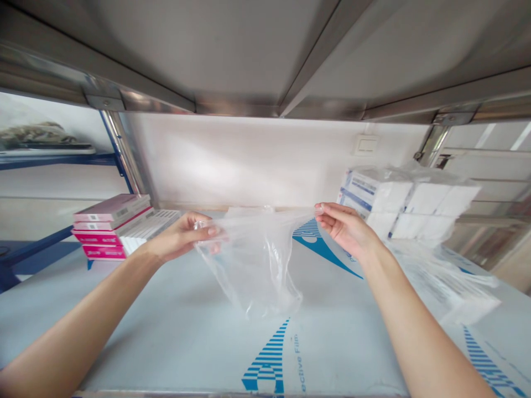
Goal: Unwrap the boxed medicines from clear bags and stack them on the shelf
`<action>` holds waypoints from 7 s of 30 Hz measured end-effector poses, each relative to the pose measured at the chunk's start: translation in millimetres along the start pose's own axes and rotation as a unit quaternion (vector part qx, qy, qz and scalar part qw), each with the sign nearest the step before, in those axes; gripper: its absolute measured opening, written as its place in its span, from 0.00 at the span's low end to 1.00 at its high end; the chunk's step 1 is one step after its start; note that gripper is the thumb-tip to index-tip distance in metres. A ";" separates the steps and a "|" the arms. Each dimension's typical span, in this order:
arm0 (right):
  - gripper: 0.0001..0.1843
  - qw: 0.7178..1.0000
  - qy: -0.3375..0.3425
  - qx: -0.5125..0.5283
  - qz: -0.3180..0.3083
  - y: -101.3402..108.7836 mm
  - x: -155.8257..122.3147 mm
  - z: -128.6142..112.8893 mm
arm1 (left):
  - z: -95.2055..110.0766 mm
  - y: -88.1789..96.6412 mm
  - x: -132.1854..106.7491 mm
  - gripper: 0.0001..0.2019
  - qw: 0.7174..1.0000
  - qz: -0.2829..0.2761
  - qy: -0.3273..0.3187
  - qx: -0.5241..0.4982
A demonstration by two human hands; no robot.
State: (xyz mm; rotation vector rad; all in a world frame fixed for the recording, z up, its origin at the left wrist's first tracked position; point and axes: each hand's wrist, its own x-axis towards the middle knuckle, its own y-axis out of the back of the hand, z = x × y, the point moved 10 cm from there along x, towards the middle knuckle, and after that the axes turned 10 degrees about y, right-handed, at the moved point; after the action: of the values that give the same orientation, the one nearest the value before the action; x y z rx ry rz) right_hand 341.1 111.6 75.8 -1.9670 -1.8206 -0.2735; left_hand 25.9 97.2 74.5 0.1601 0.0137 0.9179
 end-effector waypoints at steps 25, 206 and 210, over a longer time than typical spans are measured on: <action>0.17 0.998 0.030 0.043 0.027 -9.8 1.5 27.7 | -18.2 44.7 6.3 0.27 0.980 0.102 -0.032 -0.165; 0.25 0.930 0.109 -0.348 -0.050 -68.8 78.5 98.9 | -3.6 43.2 95.8 0.23 0.764 0.345 0.002 0.545; 0.12 0.931 0.115 -0.333 -0.092 -59.9 15.8 56.0 | 24.1 -41.4 78.9 0.17 0.787 0.250 -0.084 0.557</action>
State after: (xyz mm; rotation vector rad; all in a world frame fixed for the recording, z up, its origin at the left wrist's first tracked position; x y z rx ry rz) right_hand 275.6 152.7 44.3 -2.0426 -1.9055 -1.2707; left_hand 108.5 131.7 96.8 1.4145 0.3722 1.3283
